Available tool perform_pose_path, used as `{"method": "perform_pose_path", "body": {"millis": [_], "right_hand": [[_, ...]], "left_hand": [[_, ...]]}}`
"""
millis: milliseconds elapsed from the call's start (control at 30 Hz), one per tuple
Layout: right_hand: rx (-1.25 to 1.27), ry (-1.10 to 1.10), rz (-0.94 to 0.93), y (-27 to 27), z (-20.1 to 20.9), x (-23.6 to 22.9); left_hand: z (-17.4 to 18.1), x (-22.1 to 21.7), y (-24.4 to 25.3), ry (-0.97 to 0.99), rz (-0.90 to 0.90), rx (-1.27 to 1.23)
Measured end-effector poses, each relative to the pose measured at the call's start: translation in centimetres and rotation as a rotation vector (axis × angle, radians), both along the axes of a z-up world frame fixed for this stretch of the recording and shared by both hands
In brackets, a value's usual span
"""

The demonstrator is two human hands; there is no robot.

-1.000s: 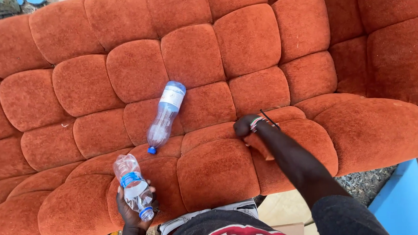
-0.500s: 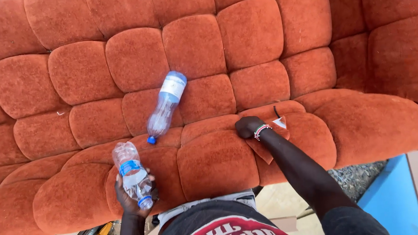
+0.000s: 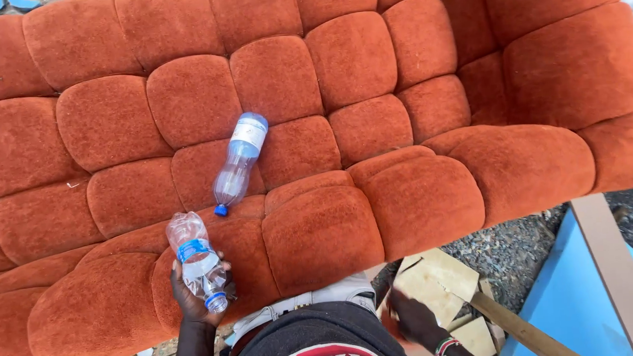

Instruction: Cleaning an orange tufted sofa by pouring water from a bottle and wiping with a cloth.

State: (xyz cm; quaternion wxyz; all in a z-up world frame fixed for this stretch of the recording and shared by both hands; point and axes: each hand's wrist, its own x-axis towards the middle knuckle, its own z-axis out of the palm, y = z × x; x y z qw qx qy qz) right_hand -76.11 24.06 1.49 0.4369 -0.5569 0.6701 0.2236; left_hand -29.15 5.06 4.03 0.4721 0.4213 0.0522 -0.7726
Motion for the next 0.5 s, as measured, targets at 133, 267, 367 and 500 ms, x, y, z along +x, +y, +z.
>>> {"method": "perform_pose_path", "body": {"millis": [133,267,367,500], "right_hand": [[0.071,-0.3,-0.847,0.2,-1.0,-1.3],[-0.618,-0.207,-0.325,-10.1,1.1,-1.9],[-0.797,-0.053,-0.295,-19.9,-5.3,-5.1],[-0.514,0.006,-0.313,-31.1,-22.4,-7.3]], "left_hand": [[-2.9,2.2,2.3,0.062,0.027,-0.018],[-1.3,6.1,5.6,0.064,0.031,-0.001],[-0.1,9.3,7.5,0.088,0.058,-0.032],[0.5,14.1,8.3,-0.126,0.066,-0.004]]}}
